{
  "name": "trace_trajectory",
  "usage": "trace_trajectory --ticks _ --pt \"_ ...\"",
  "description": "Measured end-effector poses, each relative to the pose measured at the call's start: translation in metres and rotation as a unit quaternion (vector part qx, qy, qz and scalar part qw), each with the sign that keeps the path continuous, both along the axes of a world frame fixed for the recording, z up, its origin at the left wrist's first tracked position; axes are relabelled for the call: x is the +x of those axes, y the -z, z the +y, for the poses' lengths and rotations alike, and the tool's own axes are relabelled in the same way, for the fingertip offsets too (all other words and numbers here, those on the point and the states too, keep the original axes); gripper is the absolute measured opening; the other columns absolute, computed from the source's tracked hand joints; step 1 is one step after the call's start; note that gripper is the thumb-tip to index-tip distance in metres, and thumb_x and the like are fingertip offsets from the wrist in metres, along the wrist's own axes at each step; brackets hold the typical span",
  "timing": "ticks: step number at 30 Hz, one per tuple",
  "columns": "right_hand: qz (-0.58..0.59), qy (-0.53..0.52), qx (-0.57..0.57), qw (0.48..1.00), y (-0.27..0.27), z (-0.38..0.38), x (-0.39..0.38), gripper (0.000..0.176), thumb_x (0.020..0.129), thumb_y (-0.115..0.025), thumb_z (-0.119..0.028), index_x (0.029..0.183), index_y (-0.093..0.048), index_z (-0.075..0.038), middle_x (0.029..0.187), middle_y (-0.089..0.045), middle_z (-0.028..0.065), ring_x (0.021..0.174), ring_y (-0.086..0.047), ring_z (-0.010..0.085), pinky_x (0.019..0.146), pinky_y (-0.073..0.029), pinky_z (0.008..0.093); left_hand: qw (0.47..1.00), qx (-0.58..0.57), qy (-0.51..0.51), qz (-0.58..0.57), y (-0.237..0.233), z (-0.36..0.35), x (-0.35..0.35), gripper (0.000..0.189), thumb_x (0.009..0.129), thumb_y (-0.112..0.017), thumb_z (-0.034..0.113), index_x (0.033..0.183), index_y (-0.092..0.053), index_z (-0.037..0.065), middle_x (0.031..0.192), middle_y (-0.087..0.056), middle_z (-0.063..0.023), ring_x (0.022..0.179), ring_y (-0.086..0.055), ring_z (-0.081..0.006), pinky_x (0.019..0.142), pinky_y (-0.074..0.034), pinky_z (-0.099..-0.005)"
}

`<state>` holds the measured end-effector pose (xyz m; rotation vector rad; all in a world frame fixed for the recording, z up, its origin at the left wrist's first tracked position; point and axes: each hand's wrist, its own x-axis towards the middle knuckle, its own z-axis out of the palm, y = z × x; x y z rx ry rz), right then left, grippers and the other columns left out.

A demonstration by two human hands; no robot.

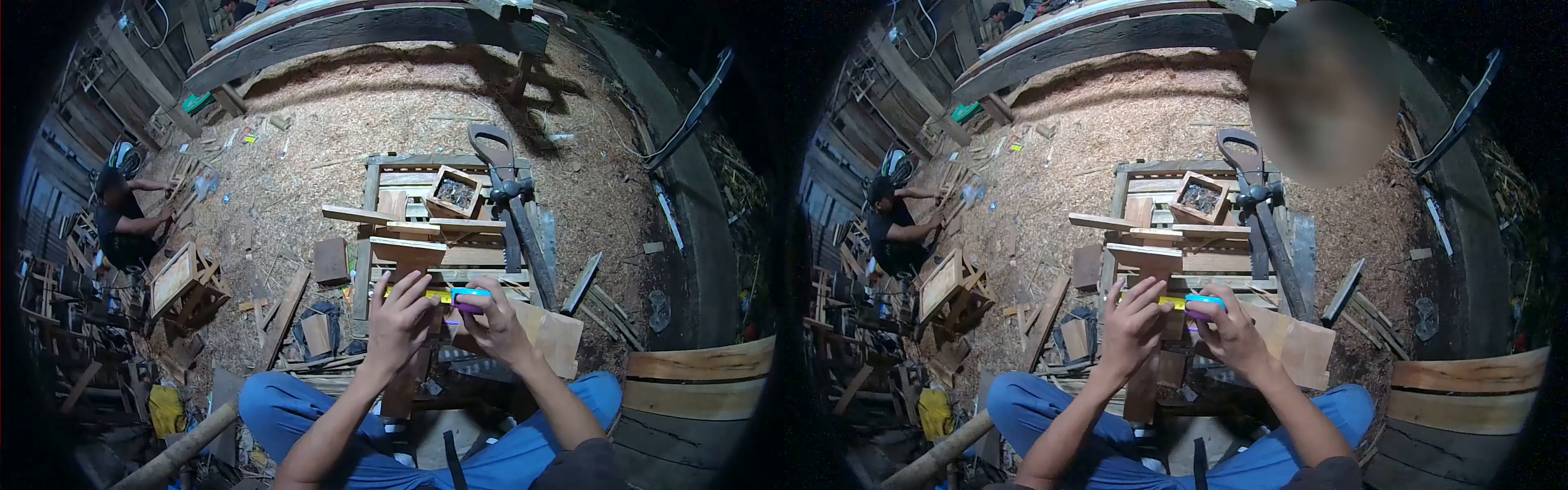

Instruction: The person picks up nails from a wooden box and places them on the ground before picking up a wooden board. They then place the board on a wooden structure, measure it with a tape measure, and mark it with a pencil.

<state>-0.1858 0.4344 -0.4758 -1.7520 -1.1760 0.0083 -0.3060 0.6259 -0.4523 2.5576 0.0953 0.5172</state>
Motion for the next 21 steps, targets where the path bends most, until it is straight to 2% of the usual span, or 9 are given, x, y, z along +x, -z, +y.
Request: trace_trajectory --ticks 6,12,18,20,21 --pt "-0.007 0.008 -0.002 1.000 0.000 0.002 -0.002 0.057 0.083 -0.076 0.006 0.131 -0.057 -0.018 0.125 -0.056 0.0186 0.109 -0.066 0.0423 0.088 -0.059 0.0474 1.000 -0.002 0.012 -0.002 0.002 0.001 0.000 0.041 0.079 -0.078 0.005 0.118 -0.073 0.016 0.146 -0.064 -0.0075 0.140 -0.056 -0.0251 0.122 -0.028 -0.0539" --pt "-0.006 0.006 0.004 1.000 0.001 0.002 -0.002 0.054 0.085 -0.075 0.004 0.131 -0.057 -0.018 0.124 -0.057 0.0179 0.108 -0.066 0.0418 0.088 -0.058 0.0480 0.999 0.037 0.010 -0.018 0.006 0.004 0.002 0.044 0.081 -0.078 0.006 0.124 -0.070 0.014 0.137 -0.068 -0.0065 0.135 -0.059 -0.0257 0.121 -0.029 -0.0527" --pt "0.009 -0.007 0.009 1.000 -0.004 0.003 -0.001 0.046 0.087 -0.076 0.001 0.128 -0.063 -0.014 0.122 -0.060 0.0171 0.109 -0.066 0.0392 0.089 -0.057 0.0463 0.997 0.047 0.006 -0.053 0.001 0.009 0.003 0.030 0.081 -0.081 0.008 0.109 -0.074 0.014 0.133 -0.070 -0.0039 0.133 -0.060 -0.0267 0.121 -0.030 -0.0528" --pt "0.030 -0.014 0.009 0.999 -0.007 0.002 0.001 0.043 0.087 -0.076 0.001 0.126 -0.065 -0.012 0.122 -0.062 0.0162 0.110 -0.066 0.0377 0.090 -0.057 0.0456 0.996 0.071 0.011 -0.059 0.000 0.012 0.004 0.018 0.087 -0.077 0.016 0.104 -0.073 0.013 0.129 -0.071 -0.0041 0.132 -0.059 -0.0256 0.120 -0.031 -0.0548" --pt "0.029 -0.014 0.009 0.999 -0.007 0.002 0.001 0.043 0.087 -0.076 0.001 0.126 -0.065 -0.012 0.122 -0.062 0.0162 0.110 -0.066 0.0377 0.090 -0.057 0.0456 0.996 0.071 0.011 -0.059 0.000 0.012 0.005 0.018 0.087 -0.077 0.016 0.104 -0.073 0.013 0.129 -0.071 -0.0041 0.132 -0.059 -0.0256 0.120 -0.031 -0.0548"
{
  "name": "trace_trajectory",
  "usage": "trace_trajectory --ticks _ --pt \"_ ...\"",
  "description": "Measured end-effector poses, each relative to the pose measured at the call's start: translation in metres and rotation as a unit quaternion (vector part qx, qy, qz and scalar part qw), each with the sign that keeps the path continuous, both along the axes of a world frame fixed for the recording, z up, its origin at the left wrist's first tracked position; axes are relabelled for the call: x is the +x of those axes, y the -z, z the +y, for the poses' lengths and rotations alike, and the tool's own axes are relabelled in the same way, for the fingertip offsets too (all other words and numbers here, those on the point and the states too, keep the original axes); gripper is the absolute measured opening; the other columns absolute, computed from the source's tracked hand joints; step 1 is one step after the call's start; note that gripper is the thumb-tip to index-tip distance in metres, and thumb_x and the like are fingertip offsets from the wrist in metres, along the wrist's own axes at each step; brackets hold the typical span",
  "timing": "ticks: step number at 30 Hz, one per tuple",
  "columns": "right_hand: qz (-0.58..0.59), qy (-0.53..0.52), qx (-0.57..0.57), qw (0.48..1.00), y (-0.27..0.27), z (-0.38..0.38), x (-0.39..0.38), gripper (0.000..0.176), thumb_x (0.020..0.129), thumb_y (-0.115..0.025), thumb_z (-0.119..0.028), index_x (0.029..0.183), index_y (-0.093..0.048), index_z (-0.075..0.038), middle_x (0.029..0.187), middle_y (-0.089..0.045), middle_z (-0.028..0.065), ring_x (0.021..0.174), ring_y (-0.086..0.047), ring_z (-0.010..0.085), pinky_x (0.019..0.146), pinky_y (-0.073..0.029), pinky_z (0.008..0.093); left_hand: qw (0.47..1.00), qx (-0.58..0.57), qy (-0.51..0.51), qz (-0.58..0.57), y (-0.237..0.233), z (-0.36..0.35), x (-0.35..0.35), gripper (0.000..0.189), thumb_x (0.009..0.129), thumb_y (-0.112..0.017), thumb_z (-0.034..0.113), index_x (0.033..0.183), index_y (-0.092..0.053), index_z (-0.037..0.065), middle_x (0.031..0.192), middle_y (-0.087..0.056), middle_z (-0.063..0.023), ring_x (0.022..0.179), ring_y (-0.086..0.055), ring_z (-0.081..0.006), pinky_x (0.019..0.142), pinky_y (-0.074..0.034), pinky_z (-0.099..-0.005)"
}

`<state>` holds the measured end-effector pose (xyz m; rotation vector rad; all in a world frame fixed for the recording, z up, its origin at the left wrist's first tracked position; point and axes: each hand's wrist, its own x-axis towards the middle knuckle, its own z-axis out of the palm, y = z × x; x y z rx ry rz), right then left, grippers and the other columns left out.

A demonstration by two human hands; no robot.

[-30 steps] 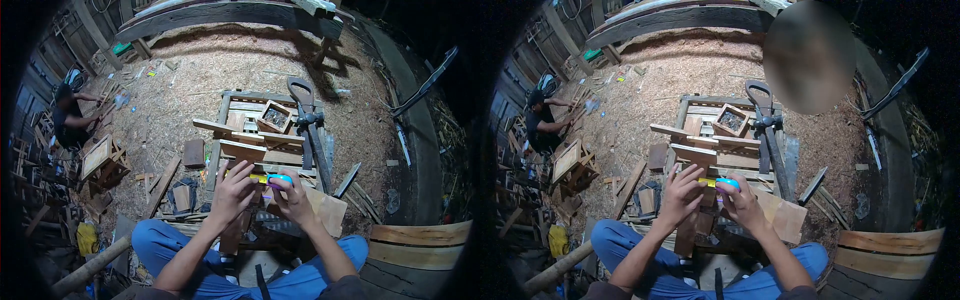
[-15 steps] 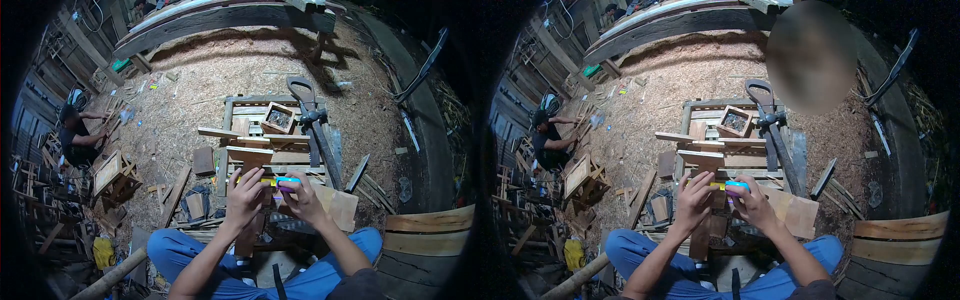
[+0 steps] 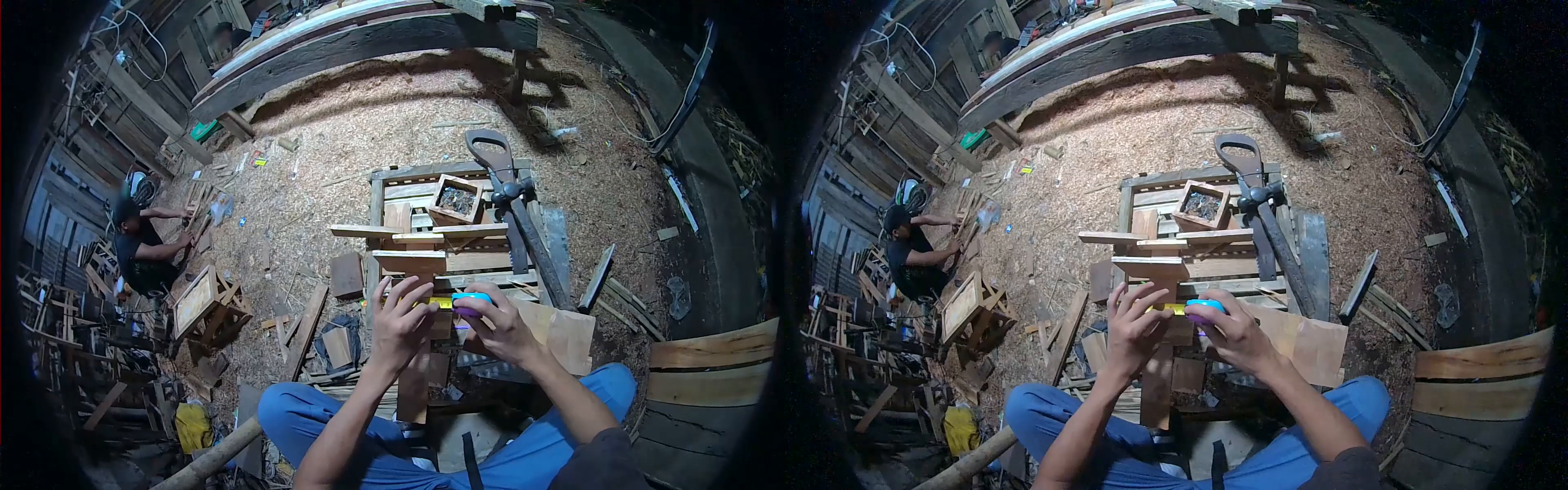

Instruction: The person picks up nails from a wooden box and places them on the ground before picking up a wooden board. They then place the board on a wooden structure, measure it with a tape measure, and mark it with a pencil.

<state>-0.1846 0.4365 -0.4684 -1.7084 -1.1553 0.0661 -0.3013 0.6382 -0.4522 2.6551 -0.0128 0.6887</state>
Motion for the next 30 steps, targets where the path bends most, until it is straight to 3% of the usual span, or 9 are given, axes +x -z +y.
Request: trace_trajectory --ticks 3,9,11,20,26,30 --pt "0.003 0.002 -0.006 1.000 -0.002 -0.002 0.001 0.044 0.086 -0.076 0.002 0.126 -0.066 -0.012 0.122 -0.063 0.0153 0.112 -0.066 0.0375 0.092 -0.057 0.0453 0.999 -0.015 0.025 0.022 -0.001 0.001 0.002 0.015 0.087 -0.076 0.015 0.101 -0.072 0.012 0.127 -0.072 -0.0039 0.130 -0.060 -0.0251 0.119 -0.031 -0.0555" --pt "0.026 -0.005 0.019 0.999 -0.010 -0.006 0.001 0.046 0.085 -0.079 0.002 0.127 -0.067 -0.012 0.124 -0.063 0.0150 0.115 -0.067 0.0365 0.092 -0.057 0.0453 0.999 0.008 0.043 -0.008 -0.014 0.000 0.004 0.011 0.087 -0.074 0.011 0.098 -0.071 0.011 0.118 -0.077 -0.0028 0.117 -0.069 -0.0243 0.111 -0.044 -0.0484" --pt "0.016 -0.001 0.043 0.999 -0.013 -0.008 0.001 0.046 0.085 -0.079 0.001 0.127 -0.067 -0.012 0.126 -0.063 0.0157 0.115 -0.067 0.0364 0.091 -0.058 0.0448 0.996 0.063 0.040 -0.044 -0.025 -0.003 0.004 0.010 0.088 -0.073 0.010 0.098 -0.071 0.011 0.119 -0.077 -0.0036 0.115 -0.070 -0.0238 0.108 -0.047 -0.0465" --pt "-0.033 0.053 0.026 0.998 -0.019 -0.051 0.010 0.043 0.085 -0.082 -0.001 0.125 -0.068 -0.012 0.121 -0.067 0.0148 0.107 -0.071 0.0353 0.086 -0.060 0.0417 0.995 0.034 0.070 -0.064 -0.020 -0.037 0.029 0.015 0.088 -0.071 0.008 0.102 -0.073 0.010 0.127 -0.074 -0.0048 0.123 -0.068 -0.0249 0.114 -0.044 -0.0479" --pt "-0.009 0.106 -0.009 0.994 -0.013 -0.090 0.011 0.045 0.083 -0.081 0.000 0.124 -0.067 -0.010 0.121 -0.067 0.0142 0.111 -0.068 0.0360 0.092 -0.057 0.0452 0.991 0.016 0.119 -0.062 0.006 -0.072 0.050 0.016 0.087 -0.070 0.005 0.103 -0.071 0.007 0.128 -0.073 -0.0092 0.123 -0.068 -0.0264 0.110 -0.050 -0.0467" --pt "-0.036 0.118 -0.080 0.989 -0.010 -0.104 0.013 0.043 0.085 -0.079 -0.004 0.125 -0.067 -0.010 0.123 -0.066 0.0137 0.114 -0.065 0.0373 0.097 -0.054 0.0463 0.995 0.035 0.089 -0.024 0.020 -0.086 0.050 0.019 0.083 -0.072 0.008 0.102 -0.071 0.010 0.130 -0.068 -0.0107 0.129 -0.060 -0.0327 0.109 -0.048 -0.0466"
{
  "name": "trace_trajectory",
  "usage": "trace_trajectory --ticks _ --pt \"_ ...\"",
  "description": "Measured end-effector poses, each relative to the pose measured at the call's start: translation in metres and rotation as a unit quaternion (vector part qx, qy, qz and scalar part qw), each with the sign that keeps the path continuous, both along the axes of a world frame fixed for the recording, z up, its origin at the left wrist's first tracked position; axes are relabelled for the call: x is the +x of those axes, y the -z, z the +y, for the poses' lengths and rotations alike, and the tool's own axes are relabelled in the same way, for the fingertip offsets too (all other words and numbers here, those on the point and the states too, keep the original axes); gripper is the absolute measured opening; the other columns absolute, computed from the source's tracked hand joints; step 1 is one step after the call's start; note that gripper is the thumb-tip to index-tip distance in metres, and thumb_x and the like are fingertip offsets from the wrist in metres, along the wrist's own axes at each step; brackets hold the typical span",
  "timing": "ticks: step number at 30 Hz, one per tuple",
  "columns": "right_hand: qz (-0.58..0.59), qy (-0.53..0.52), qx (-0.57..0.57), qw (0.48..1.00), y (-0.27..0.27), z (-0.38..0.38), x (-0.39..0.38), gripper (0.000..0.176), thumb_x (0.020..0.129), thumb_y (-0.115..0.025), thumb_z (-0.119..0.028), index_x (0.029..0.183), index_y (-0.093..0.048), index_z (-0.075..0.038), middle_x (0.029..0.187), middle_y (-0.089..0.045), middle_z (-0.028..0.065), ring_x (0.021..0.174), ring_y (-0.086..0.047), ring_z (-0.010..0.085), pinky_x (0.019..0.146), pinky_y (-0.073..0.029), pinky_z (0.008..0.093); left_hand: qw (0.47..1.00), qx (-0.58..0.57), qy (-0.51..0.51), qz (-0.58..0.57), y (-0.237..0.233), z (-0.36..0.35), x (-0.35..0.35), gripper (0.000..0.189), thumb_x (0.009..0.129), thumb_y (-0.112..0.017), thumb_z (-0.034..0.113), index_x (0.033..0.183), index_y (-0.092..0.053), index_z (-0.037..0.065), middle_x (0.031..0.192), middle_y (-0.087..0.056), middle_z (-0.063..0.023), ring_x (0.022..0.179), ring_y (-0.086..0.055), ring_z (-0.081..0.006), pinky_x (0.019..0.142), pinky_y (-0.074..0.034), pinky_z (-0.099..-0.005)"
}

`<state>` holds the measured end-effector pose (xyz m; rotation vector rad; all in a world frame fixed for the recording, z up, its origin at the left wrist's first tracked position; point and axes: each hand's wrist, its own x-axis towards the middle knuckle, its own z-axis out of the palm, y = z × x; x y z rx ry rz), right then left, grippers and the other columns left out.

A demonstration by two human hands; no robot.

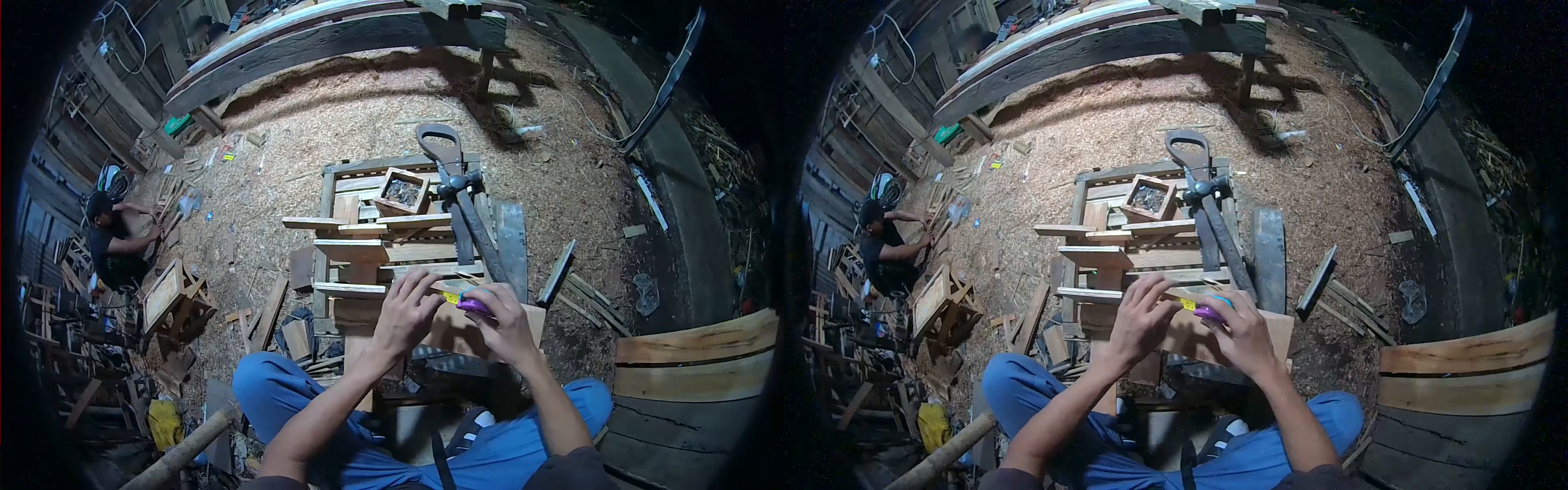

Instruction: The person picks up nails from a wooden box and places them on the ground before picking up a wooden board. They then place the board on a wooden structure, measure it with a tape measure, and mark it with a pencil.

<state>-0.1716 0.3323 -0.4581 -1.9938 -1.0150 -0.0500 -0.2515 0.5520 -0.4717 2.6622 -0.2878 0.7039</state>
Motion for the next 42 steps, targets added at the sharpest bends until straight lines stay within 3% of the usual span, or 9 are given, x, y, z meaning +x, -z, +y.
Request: trace_trajectory --ticks 5,8,17,30,42 --pt "0.030 -0.024 -0.074 0.997 0.033 -0.003 -0.001 0.045 0.089 -0.075 -0.008 0.132 -0.063 -0.010 0.123 -0.064 0.0159 0.118 -0.061 0.0387 0.098 -0.052 0.0475 0.996 0.045 0.015 0.081 0.030 0.001 -0.006 0.017 0.081 -0.073 0.015 0.096 -0.067 0.009 0.108 -0.064 -0.0086 0.108 -0.061 -0.0298 0.091 -0.049 -0.0437" --pt "0.045 -0.039 -0.089 0.994 0.047 -0.002 -0.001 0.046 0.090 -0.074 -0.008 0.134 -0.061 -0.011 0.122 -0.063 0.0167 0.118 -0.061 0.0392 0.097 -0.052 0.0483 0.993 0.071 0.025 0.086 0.046 0.004 -0.009 0.020 0.079 -0.071 0.015 0.097 -0.064 0.009 0.105 -0.062 -0.0079 0.106 -0.061 -0.0287 0.088 -0.049 -0.0429" --pt "0.052 -0.039 -0.084 0.994 0.017 -0.011 0.003 0.040 0.093 -0.073 -0.011 0.132 -0.064 -0.009 0.116 -0.064 0.0180 0.111 -0.064 0.0401 0.094 -0.053 0.0477 0.993 0.105 0.011 0.050 0.046 0.002 0.000 0.023 0.080 -0.068 0.015 0.101 -0.063 0.008 0.108 -0.064 -0.0085 0.109 -0.062 -0.0271 0.096 -0.050 -0.0415" --pt "0.071 -0.060 -0.144 0.985 0.019 -0.009 0.012 0.041 0.090 -0.077 -0.013 0.129 -0.066 -0.011 0.107 -0.062 0.0170 0.099 -0.066 0.0377 0.087 -0.055 0.0443 0.992 0.109 -0.001 0.069 0.057 0.010 -0.007 0.028 0.081 -0.066 0.014 0.108 -0.064 0.006 0.116 -0.064 -0.0080 0.118 -0.061 -0.0263 0.103 -0.047 -0.0420" --pt "0.049 -0.060 -0.150 0.986 0.026 -0.005 0.008 0.042 0.088 -0.078 -0.015 0.128 -0.068 -0.013 0.110 -0.064 0.0173 0.098 -0.068 0.0389 0.086 -0.056 0.0464 0.990 0.092 -0.011 0.109 0.062 0.008 -0.011 0.029 0.081 -0.065 0.011 0.110 -0.063 0.007 0.116 -0.063 -0.0078 0.119 -0.061 -0.0260 0.100 -0.048 -0.0414"
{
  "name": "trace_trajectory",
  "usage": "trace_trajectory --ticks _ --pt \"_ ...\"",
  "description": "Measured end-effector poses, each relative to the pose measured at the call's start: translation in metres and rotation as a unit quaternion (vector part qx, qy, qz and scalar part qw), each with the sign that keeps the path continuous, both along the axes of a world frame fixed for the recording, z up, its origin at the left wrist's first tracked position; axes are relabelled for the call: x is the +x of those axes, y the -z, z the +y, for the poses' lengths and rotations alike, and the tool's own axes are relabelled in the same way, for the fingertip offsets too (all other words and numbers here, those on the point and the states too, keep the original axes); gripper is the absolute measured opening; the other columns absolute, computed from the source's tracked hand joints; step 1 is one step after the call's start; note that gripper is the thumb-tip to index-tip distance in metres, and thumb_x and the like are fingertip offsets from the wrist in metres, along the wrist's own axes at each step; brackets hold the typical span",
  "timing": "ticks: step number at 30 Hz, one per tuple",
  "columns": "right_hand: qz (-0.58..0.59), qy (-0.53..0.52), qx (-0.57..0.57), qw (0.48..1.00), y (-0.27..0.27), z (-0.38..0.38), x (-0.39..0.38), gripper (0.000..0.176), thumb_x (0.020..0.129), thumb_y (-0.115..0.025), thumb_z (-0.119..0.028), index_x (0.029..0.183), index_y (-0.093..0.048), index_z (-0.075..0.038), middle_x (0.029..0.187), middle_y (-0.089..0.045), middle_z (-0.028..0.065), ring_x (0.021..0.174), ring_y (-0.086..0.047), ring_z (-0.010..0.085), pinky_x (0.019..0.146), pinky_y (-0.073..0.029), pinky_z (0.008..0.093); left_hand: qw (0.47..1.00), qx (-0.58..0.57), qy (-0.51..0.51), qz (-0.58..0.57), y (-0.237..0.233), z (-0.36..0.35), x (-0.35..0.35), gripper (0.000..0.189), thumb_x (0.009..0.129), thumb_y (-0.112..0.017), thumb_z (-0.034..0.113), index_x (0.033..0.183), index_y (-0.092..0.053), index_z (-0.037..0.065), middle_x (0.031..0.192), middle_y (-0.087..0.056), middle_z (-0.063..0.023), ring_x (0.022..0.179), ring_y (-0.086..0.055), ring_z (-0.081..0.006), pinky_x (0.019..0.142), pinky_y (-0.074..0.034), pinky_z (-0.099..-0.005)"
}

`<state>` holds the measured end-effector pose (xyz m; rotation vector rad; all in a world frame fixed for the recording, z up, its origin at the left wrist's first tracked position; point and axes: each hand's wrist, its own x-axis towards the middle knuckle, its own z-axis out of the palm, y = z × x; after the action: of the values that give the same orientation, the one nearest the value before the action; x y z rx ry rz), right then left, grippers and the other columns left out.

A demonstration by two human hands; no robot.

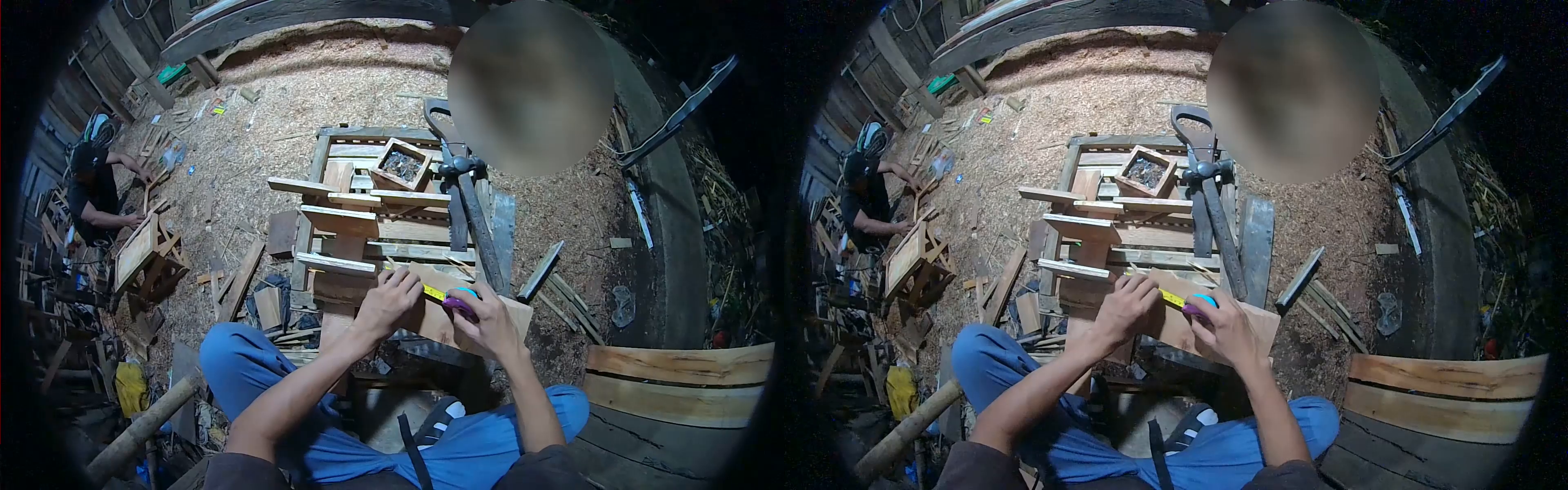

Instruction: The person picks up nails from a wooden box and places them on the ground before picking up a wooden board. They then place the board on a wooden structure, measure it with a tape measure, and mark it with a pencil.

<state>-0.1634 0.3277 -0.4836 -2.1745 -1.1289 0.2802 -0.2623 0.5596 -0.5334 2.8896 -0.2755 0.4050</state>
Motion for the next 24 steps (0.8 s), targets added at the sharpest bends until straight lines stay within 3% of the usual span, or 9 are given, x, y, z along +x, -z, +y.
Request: trace_trajectory --ticks 7,9,10,12,13,18,24 --pt "-0.046 0.008 0.012 0.999 0.000 0.005 -0.008 0.038 0.086 -0.077 -0.011 0.123 -0.069 -0.010 0.107 -0.063 0.0174 0.100 -0.066 0.0377 0.086 -0.056 0.0464 0.999 -0.047 0.003 0.009 -0.011 -0.003 -0.002 0.026 0.081 -0.065 0.010 0.107 -0.062 0.006 0.111 -0.062 -0.0092 0.116 -0.061 -0.0295 0.097 -0.051 -0.0402" --pt "-0.072 0.006 0.001 0.997 0.000 0.006 -0.016 0.038 0.085 -0.077 -0.009 0.121 -0.069 -0.010 0.107 -0.062 0.0173 0.102 -0.065 0.0370 0.086 -0.056 0.0467 0.995 -0.057 -0.020 0.079 -0.019 -0.011 -0.010 0.039 0.083 -0.069 0.012 0.121 -0.061 0.004 0.126 -0.060 -0.0129 0.129 -0.056 -0.0322 0.102 -0.050 -0.0446" --pt "-0.091 0.010 0.012 0.996 0.002 0.007 -0.019 0.037 0.084 -0.077 -0.009 0.120 -0.069 -0.010 0.106 -0.062 0.0172 0.100 -0.065 0.0367 0.084 -0.056 0.0465 0.995 -0.056 -0.020 0.076 -0.026 -0.018 -0.017 0.039 0.083 -0.069 0.012 0.121 -0.061 0.004 0.126 -0.060 -0.0129 0.129 -0.056 -0.0322 0.102 -0.050 -0.0446" --pt "-0.111 0.014 0.027 0.993 0.005 0.009 -0.019 0.037 0.083 -0.077 -0.008 0.119 -0.069 -0.009 0.105 -0.062 0.0172 0.099 -0.065 0.0365 0.083 -0.056 0.0464 0.992 -0.042 -0.074 0.095 -0.034 -0.032 -0.036 0.060 0.087 -0.073 0.017 0.141 -0.053 0.001 0.150 -0.050 -0.0192 0.145 -0.044 -0.0357 0.107 -0.047 -0.0494" --pt "-0.121 0.022 0.033 0.992 0.008 0.009 -0.020 0.037 0.082 -0.077 -0.008 0.118 -0.069 -0.009 0.105 -0.063 0.0170 0.098 -0.065 0.0364 0.082 -0.056 0.0460 0.986 -0.050 -0.081 0.136 -0.029 -0.036 -0.041 0.074 0.093 -0.072 0.027 0.154 -0.041 -0.001 0.164 -0.034 -0.0229 0.155 -0.032 -0.0363 0.109 -0.045 -0.0510" --pt "-0.142 0.026 0.045 0.989 0.016 0.011 -0.015 0.038 0.081 -0.078 -0.008 0.118 -0.069 -0.008 0.104 -0.063 0.0166 0.098 -0.065 0.0359 0.080 -0.056 0.0455 0.990 -0.028 -0.084 0.113 -0.022 -0.034 -0.045 0.070 0.098 -0.067 0.035 0.154 -0.042 0.000 0.163 -0.037 -0.0226 0.153 -0.033 -0.0368 0.106 -0.046 -0.0486" --pt "-0.112 0.044 0.067 0.990 0.021 -0.002 0.005 0.038 0.081 -0.080 -0.007 0.118 -0.071 -0.009 0.105 -0.064 0.0160 0.096 -0.064 0.0357 0.082 -0.056 0.0452 0.991 -0.071 -0.048 0.100 -0.023 -0.029 -0.030 0.068 0.098 -0.067 0.030 0.155 -0.042 0.002 0.161 -0.037 -0.0230 0.150 -0.035 -0.0382 0.121 -0.034 -0.0506"
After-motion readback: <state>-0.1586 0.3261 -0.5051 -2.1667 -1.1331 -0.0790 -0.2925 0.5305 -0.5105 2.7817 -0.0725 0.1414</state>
